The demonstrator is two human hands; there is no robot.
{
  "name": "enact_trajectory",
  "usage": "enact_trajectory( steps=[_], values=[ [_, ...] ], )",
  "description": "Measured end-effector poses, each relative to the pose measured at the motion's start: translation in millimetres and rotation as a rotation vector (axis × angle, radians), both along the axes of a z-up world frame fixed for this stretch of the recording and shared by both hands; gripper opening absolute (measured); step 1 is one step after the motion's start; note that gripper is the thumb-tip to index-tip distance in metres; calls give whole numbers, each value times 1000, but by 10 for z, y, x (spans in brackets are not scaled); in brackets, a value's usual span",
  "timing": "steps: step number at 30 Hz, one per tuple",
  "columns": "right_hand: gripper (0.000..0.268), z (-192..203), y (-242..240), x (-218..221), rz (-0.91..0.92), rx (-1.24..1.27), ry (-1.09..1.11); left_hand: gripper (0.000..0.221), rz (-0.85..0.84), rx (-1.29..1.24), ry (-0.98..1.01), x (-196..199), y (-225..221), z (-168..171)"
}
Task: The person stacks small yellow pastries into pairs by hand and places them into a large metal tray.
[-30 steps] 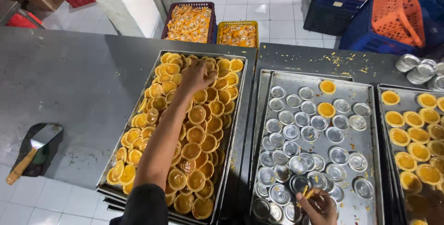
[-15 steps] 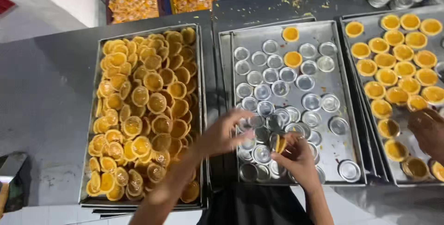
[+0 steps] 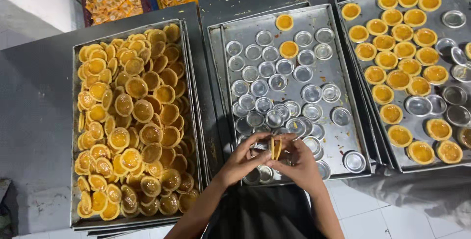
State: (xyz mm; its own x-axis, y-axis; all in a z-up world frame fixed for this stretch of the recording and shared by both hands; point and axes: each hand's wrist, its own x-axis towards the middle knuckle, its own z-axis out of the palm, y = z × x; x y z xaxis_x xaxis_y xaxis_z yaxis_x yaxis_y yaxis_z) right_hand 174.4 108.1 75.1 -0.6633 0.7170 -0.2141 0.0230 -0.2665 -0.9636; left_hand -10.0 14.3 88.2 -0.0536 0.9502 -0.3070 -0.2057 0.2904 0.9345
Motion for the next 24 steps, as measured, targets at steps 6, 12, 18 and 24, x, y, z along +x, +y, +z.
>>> enact_trajectory(
  steps=[6, 12, 18, 24],
  values=[
    [57, 2, 31, -5, 64, 60, 23, 41, 108, 90, -95, 32, -24, -83],
    [59, 25, 51, -169, -99, -123, -51, 43, 430, 172, -224, 145, -228, -1021],
    [56, 61, 282, -976, -110, 68, -281, 44, 544, 26, -263, -87, -655, -516],
    [67, 358, 671, -2536, 230, 534, -380, 47, 535, 225, -140, -195, -1193, -463]
  ],
)
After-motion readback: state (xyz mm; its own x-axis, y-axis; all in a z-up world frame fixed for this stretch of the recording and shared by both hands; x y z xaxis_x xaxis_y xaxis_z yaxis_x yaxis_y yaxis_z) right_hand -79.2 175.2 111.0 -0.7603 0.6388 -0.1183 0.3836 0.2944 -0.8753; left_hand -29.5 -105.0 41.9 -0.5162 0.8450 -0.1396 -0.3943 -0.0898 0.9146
